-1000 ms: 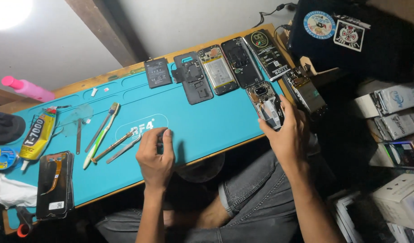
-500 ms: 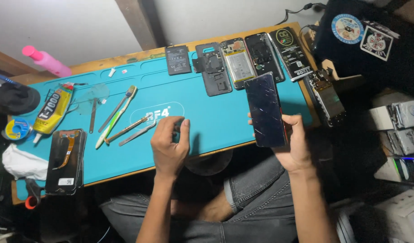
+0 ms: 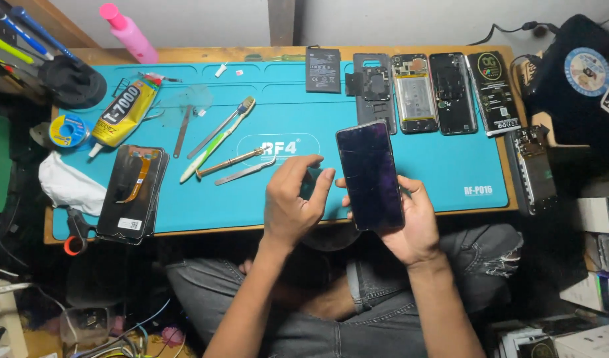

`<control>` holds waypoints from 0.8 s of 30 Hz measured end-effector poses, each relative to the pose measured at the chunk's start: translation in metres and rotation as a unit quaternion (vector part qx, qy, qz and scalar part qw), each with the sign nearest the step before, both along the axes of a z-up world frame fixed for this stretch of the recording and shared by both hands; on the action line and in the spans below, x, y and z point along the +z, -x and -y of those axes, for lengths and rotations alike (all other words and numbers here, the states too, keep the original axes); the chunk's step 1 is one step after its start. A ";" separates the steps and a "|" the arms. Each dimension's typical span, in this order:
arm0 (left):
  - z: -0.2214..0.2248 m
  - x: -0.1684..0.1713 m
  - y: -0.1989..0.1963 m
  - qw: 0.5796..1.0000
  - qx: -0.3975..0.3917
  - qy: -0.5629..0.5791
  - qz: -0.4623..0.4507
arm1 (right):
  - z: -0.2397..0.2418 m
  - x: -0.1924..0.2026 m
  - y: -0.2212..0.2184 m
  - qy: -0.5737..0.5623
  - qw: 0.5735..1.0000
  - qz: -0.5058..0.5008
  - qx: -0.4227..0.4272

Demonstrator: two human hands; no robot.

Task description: The person connects a battery to a testing device and plugs it into a power source. They then handle several disassembled phones, picking them up and placing them on the workbench.

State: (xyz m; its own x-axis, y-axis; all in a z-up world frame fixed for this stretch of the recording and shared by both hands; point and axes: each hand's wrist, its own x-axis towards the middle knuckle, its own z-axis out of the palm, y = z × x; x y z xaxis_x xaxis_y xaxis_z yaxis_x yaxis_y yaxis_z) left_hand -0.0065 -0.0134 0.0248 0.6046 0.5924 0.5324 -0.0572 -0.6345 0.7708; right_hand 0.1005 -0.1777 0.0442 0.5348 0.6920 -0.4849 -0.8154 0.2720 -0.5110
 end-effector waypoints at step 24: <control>-0.004 -0.011 -0.002 1.000 0.000 -0.010 0.012 | 0.011 -0.047 -0.001 0.039 0.961 0.271 0.043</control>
